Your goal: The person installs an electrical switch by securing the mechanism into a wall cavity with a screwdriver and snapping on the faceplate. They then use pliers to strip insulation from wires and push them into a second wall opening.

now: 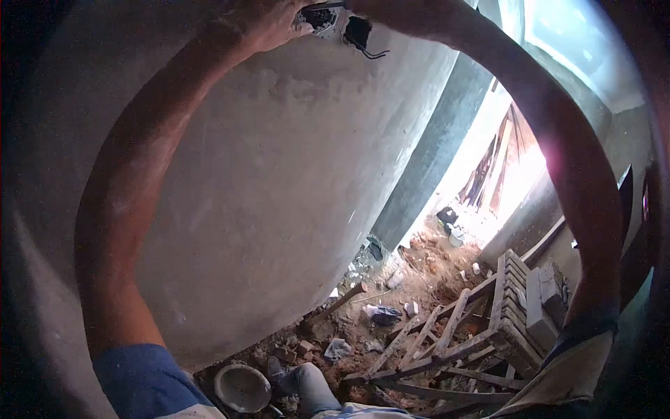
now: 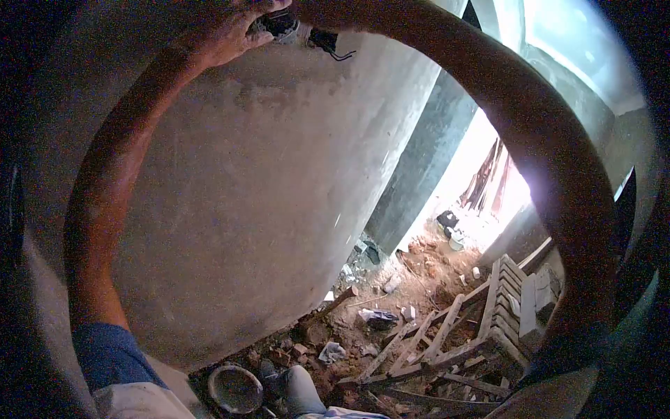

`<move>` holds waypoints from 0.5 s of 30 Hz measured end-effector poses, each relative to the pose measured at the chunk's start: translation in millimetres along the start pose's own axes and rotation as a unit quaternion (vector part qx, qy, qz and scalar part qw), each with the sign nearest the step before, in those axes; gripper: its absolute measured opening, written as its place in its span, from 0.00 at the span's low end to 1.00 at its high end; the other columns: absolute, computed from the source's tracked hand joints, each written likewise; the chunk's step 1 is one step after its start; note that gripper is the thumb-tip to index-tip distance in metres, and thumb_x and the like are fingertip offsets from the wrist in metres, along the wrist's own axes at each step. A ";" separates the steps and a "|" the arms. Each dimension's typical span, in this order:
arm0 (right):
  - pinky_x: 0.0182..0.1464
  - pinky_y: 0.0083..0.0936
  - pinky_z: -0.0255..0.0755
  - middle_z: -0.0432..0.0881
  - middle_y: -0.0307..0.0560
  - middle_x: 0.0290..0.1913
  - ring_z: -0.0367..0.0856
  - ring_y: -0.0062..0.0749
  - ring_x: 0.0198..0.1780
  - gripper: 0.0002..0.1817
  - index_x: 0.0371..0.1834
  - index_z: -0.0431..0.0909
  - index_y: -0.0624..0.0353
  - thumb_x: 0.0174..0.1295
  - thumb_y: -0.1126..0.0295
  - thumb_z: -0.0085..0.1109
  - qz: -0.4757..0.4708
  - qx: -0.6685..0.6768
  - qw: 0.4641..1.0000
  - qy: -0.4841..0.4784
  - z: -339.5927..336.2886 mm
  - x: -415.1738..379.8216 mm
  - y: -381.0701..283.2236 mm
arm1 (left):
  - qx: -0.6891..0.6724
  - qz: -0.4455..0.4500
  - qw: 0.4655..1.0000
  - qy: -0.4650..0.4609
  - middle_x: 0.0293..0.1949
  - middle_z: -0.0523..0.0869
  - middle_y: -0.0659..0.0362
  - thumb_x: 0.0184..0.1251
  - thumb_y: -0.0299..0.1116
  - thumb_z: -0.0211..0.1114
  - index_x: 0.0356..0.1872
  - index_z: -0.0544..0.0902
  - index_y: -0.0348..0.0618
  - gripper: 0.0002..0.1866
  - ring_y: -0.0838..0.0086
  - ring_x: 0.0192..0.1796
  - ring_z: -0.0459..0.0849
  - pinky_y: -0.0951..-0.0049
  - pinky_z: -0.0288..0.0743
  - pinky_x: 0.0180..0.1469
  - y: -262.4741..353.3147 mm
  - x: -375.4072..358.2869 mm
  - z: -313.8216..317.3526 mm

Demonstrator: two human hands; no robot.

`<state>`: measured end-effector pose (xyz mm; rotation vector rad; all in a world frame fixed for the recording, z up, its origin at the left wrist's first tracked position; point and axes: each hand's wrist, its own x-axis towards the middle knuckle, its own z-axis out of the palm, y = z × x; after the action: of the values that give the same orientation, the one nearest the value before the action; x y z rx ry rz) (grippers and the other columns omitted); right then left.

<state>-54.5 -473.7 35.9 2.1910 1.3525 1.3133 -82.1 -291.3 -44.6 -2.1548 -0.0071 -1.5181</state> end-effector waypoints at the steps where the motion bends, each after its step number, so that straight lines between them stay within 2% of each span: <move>1: 0.43 0.40 0.78 0.78 0.61 0.50 0.83 0.44 0.45 0.19 0.49 0.75 0.63 0.62 0.61 0.59 -0.075 -0.018 0.994 -0.076 -4.7 3.0 -0.5 | -0.002 -0.005 1.000 -0.014 0.77 0.51 0.53 0.67 0.59 0.57 0.67 0.72 0.62 0.29 0.48 0.78 0.43 0.43 0.35 0.77 -0.1 0.5 0.5; 2: 0.43 0.40 0.78 0.78 0.61 0.50 0.83 0.44 0.45 0.19 0.49 0.75 0.63 0.62 0.61 0.59 -0.080 -0.021 0.994 -0.073 -4.6 -1.7 -3.2 | -0.003 -0.011 1.000 -0.025 0.77 0.51 0.53 0.67 0.58 0.58 0.66 0.72 0.62 0.29 0.48 0.78 0.43 0.43 0.35 0.77 -1.9 1.7 1.5; 3: 0.42 0.40 0.78 0.80 0.59 0.47 0.83 0.42 0.44 0.16 0.47 0.76 0.62 0.62 0.63 0.59 -0.144 -0.203 0.966 -0.067 -7.1 -15.3 -19.3 | -0.001 -0.017 1.000 -0.024 0.77 0.51 0.53 0.67 0.58 0.58 0.66 0.72 0.62 0.29 0.48 0.78 0.43 0.43 0.35 0.77 -3.1 -0.7 -0.5; 4: 0.41 0.40 0.77 0.81 0.57 0.44 0.83 0.41 0.43 0.13 0.45 0.77 0.62 0.63 0.65 0.58 -0.201 -0.377 0.902 -0.059 -7.0 -22.3 -29.0 | -0.002 -0.015 1.000 -0.017 0.77 0.51 0.53 0.67 0.59 0.58 0.66 0.73 0.61 0.29 0.48 0.78 0.43 0.43 0.35 0.77 -3.1 -4.5 -1.1; 5: 0.41 0.40 0.77 0.81 0.57 0.44 0.83 0.41 0.43 0.13 0.45 0.77 0.62 0.63 0.65 0.58 -0.202 -0.379 0.901 -0.059 -5.7 -16.4 -33.9 | -0.004 -0.012 1.000 -0.009 0.77 0.51 0.53 0.67 0.59 0.58 0.66 0.73 0.61 0.30 0.48 0.78 0.43 0.43 0.35 0.77 -3.2 -7.2 -1.9; 8: 0.40 0.35 0.77 0.83 0.48 0.32 0.82 0.37 0.39 0.08 0.36 0.79 0.62 0.62 0.67 0.59 -0.088 -0.372 0.916 -0.120 2.9 10.0 -34.2 | 0.013 -0.006 1.000 -0.017 0.77 0.50 0.53 0.66 0.60 0.58 0.66 0.73 0.61 0.30 0.48 0.78 0.42 0.44 0.35 0.77 -1.9 0.7 7.1; 9: 0.42 0.34 0.76 0.83 0.48 0.33 0.82 0.35 0.39 0.10 0.34 0.80 0.63 0.59 0.66 0.63 -0.232 -0.437 0.869 0.013 13.4 20.5 1.2 | 0.005 0.011 1.000 -0.022 0.77 0.50 0.53 0.66 0.60 0.58 0.66 0.73 0.61 0.30 0.48 0.78 0.42 0.44 0.35 0.77 2.2 2.3 10.5; 10: 0.42 0.34 0.76 0.83 0.48 0.33 0.82 0.35 0.39 0.10 0.34 0.80 0.63 0.59 0.66 0.63 -0.223 -0.434 0.872 0.007 15.5 18.4 9.8 | -0.007 0.000 1.000 -0.014 0.78 0.49 0.54 0.66 0.61 0.57 0.66 0.73 0.61 0.31 0.48 0.78 0.42 0.44 0.35 0.77 1.0 3.7 10.7; 12: 0.45 0.34 0.76 0.83 0.46 0.31 0.82 0.37 0.41 0.11 0.41 0.79 0.62 0.59 0.68 0.62 -0.378 -0.436 0.816 0.031 19.1 20.0 22.2 | -0.020 -0.020 1.000 -0.006 0.78 0.49 0.54 0.65 0.62 0.57 0.66 0.73 0.60 0.31 0.49 0.78 0.41 0.44 0.35 0.77 -0.3 4.5 13.6; 14: 0.55 0.42 0.75 0.80 0.54 0.50 0.79 0.45 0.54 0.16 0.57 0.71 0.59 0.67 0.71 0.52 -0.238 -0.231 0.944 0.011 13.9 -0.2 2.7 | 0.003 -0.002 1.000 0.015 0.78 0.48 0.54 0.65 0.62 0.56 0.66 0.74 0.60 0.31 0.48 0.78 0.41 0.44 0.34 0.78 -4.7 3.0 13.4; 15: 0.55 0.42 0.75 0.78 0.56 0.53 0.78 0.46 0.56 0.16 0.57 0.71 0.60 0.67 0.70 0.52 -0.225 -0.220 0.949 -0.025 4.7 -5.7 -8.1 | 0.010 -0.006 1.000 0.019 0.78 0.48 0.54 0.65 0.62 0.56 0.66 0.74 0.60 0.31 0.48 0.78 0.41 0.44 0.34 0.78 -7.2 3.4 13.1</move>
<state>-56.6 -472.9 25.2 1.5009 1.2851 1.2229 -71.3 -280.7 -42.1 -2.1146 -0.0224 -1.5581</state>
